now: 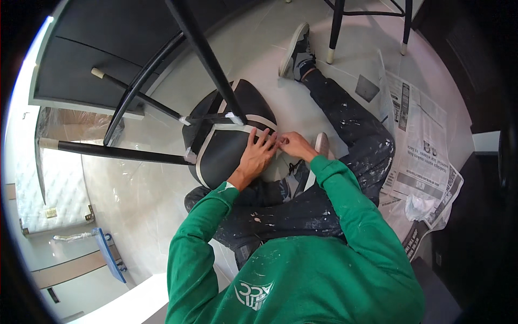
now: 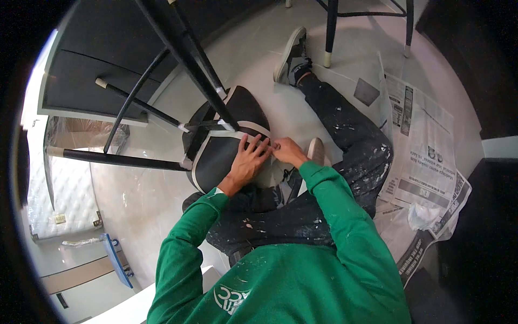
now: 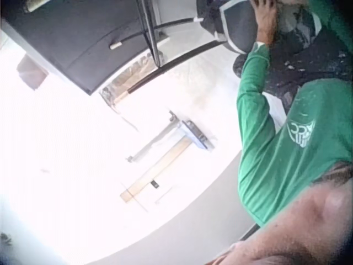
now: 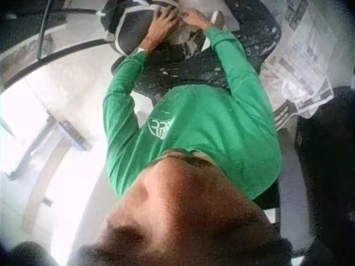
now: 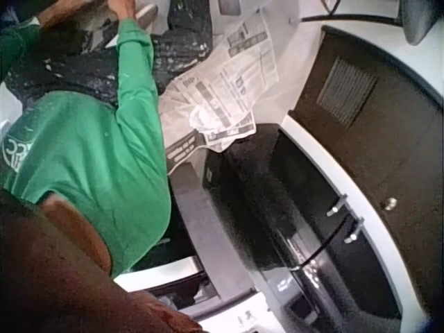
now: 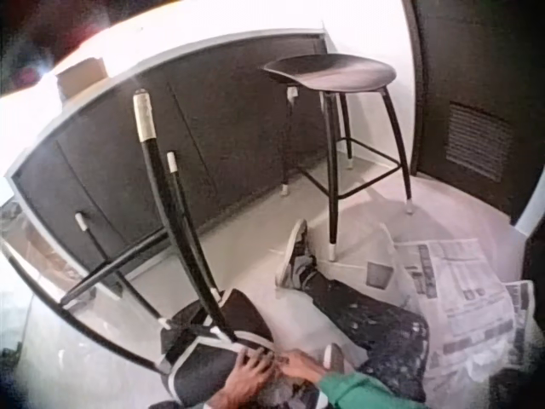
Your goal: The person applies masking tape to the undersides and legs of a black chair while sitting on the floor.
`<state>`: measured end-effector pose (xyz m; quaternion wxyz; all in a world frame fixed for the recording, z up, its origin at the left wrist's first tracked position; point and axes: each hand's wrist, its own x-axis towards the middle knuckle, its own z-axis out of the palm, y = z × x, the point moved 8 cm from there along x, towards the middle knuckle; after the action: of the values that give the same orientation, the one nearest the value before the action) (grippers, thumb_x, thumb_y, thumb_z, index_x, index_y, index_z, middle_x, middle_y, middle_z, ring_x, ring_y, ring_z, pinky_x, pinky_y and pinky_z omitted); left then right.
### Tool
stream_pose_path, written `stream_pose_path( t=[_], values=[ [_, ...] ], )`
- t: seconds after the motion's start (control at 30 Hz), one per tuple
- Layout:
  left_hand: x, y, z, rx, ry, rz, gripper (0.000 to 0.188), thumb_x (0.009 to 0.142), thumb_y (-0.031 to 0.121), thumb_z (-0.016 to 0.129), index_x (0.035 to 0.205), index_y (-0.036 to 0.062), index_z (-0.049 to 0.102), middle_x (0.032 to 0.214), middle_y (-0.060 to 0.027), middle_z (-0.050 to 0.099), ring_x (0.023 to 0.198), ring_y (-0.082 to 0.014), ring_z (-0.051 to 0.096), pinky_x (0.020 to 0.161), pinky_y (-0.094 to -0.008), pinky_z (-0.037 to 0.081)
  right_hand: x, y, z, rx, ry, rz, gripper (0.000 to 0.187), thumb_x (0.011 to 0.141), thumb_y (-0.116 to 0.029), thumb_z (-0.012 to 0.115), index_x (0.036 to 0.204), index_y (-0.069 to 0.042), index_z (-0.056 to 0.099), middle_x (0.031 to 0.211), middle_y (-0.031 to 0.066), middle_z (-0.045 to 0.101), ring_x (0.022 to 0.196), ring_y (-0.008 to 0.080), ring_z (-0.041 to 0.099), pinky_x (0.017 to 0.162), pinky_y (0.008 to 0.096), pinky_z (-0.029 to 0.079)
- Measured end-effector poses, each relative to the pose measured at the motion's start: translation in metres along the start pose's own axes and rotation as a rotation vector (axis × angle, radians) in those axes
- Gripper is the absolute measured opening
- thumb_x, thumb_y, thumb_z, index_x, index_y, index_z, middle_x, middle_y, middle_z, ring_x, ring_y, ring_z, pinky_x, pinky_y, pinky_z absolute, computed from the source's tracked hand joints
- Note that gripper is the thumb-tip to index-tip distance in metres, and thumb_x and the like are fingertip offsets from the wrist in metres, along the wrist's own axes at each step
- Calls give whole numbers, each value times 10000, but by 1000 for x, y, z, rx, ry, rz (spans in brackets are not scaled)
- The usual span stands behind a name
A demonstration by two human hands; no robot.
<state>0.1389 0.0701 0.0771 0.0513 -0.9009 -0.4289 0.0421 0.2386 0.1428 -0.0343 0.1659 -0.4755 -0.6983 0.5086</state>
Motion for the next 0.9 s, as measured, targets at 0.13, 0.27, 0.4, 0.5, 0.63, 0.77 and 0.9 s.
stream_pose_path(
  t=[0.13,0.27,0.4,0.5,0.63,0.77,0.9],
  values=[
    [-5,-1,5,37,1,14,554,825,236,678,1369,143,634,1529,-95,464,1452,-325,370,1196,-694,170,-4,-8,1,0,101,20,223,817,-245,758,832,-24,737,850,227,706,837,400,690,757,466,539],
    [0,1,12,72,-20,85,388,844,235,649,1204,110,723,1452,-105,526,1409,-322,419,1152,-760,199,-16,-25,-7,-114,278,-20,226,824,-226,747,786,-5,715,870,227,688,832,433,675,745,503,531],
    [7,8,16,186,5,148,389,866,259,603,1184,68,721,1386,-124,572,1375,-329,452,1115,-783,260,-27,-41,-11,-199,419,-115,231,848,-201,736,758,7,692,903,237,659,870,456,658,740,533,520],
    [6,9,20,218,12,147,383,861,265,605,1168,69,725,1384,-125,575,1359,-335,464,1111,-781,273,-34,-49,-9,-236,422,-91,201,854,-168,740,770,5,682,893,234,637,885,444,653,734,519,524],
    [8,11,17,191,-41,143,393,855,268,617,1174,66,725,1385,-128,576,1346,-339,469,1107,-779,281,-48,-67,-10,-315,426,-238,107,835,-99,737,823,-3,690,899,199,614,866,419,651,717,494,532],
    [12,11,12,176,-110,120,394,858,271,617,1174,66,730,1401,-128,567,1343,-340,470,1110,-772,283,-64,-79,-14,-266,427,-285,58,819,-43,726,850,-8,690,912,165,606,867,399,647,725,483,530],
    [7,5,20,200,-95,102,366,866,267,613,1146,70,741,1408,-132,559,1357,-344,461,1127,-763,260,-69,-82,-42,-78,571,-258,66,816,-1,695,882,-6,689,941,161,591,893,385,640,754,462,527]
  ],
)
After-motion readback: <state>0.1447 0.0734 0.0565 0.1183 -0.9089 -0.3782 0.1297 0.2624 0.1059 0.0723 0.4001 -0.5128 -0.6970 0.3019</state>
